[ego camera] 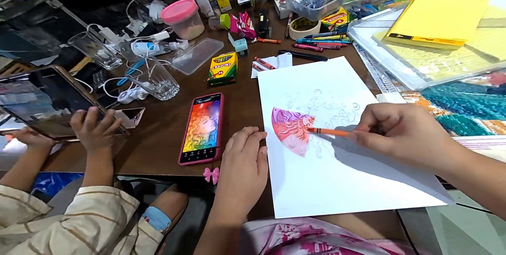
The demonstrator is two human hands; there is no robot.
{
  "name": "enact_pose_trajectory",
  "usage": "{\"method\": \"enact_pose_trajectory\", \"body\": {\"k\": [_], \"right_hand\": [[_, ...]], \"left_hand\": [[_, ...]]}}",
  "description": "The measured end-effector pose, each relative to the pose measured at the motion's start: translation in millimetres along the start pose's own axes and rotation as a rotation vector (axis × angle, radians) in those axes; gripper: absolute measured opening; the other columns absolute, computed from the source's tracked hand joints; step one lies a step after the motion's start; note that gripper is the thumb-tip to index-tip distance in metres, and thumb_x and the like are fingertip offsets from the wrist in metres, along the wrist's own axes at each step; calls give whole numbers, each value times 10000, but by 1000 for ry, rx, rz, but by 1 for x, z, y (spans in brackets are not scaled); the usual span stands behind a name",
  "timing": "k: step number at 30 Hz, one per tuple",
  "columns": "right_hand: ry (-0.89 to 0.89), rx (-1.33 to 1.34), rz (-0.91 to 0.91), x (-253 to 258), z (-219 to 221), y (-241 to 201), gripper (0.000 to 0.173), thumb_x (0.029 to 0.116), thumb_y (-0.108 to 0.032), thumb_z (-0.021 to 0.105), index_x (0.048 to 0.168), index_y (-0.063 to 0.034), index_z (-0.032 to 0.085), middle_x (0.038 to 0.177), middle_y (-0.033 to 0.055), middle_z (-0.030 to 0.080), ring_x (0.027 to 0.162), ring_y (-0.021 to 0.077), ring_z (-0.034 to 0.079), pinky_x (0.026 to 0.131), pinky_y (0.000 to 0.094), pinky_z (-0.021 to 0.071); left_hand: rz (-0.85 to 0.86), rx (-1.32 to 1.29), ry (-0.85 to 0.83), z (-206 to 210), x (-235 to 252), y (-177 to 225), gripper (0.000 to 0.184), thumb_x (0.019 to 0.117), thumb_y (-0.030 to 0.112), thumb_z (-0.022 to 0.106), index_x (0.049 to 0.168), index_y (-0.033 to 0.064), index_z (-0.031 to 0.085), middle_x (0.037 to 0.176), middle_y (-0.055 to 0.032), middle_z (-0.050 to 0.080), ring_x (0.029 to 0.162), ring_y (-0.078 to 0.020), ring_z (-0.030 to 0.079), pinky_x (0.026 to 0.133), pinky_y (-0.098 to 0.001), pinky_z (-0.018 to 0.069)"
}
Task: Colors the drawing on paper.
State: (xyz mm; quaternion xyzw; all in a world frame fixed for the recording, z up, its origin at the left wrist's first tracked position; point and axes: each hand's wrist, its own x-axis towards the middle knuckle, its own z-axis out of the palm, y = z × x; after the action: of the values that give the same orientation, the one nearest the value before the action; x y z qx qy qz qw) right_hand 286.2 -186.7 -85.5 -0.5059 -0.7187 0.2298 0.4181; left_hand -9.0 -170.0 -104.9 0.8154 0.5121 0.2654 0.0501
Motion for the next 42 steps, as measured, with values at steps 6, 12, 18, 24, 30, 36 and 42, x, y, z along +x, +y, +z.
{"method": "enact_pose_trajectory", "body": {"k": [6,12,18,24,30,36,42], "right_hand": [[7,149,62,0,-4,1,150,819,-178,711,726,-228,605,582,-141,560,476,-66,483,421,110,373],[-101,538,161,51,-22,-1,213,1017,-96,488,1084,-162,679,793,-95,665,641,-15,614,591,132,530],[-403,517,181,88,4,1,276,1037,-44,438,1006,-104,706,746,-59,687,616,6,636,555,147,536],[-382,344,81,82,17,5,135,933,-62,624,975,-114,742,736,-98,677,547,-54,539,492,107,438],[-374,233,-51,78,25,12,86,897,-94,677,889,-138,750,751,-107,689,635,-52,602,569,117,490],[-380,193,-91,78,27,11,78,910,-110,685,899,-135,757,772,-109,693,654,-69,600,585,103,490],[-386,189,-122,79,27,13,81,899,-129,684,878,-144,761,793,-110,690,678,-69,599,591,101,480]], "left_hand": [[7,-2,3,0,0,0,357,1017,244,466,1217,63,701,1321,-128,630,1265,-324,570,1028,-505,470],[8,-127,-56,-10,1,-6,374,1004,234,527,1317,75,656,1367,-115,604,1296,-294,548,1056,-514,448],[138,-221,-79,-14,-2,-17,332,995,234,507,1220,111,718,1363,-27,642,1362,-213,518,1153,-425,387],[125,-164,-86,-12,-2,-11,346,994,237,500,1204,108,741,1336,-21,669,1358,-232,533,1170,-469,353],[131,-151,-73,-11,-3,-10,347,986,240,498,1187,106,747,1325,-15,674,1350,-232,539,1165,-466,360],[123,-161,-78,-11,-4,-11,363,962,292,542,1203,113,744,1334,-15,668,1360,-234,528,1171,-472,347],[129,-154,-65,-10,-4,-11,362,962,294,539,1193,110,748,1330,-15,672,1351,-236,538,1167,-471,355]]}}
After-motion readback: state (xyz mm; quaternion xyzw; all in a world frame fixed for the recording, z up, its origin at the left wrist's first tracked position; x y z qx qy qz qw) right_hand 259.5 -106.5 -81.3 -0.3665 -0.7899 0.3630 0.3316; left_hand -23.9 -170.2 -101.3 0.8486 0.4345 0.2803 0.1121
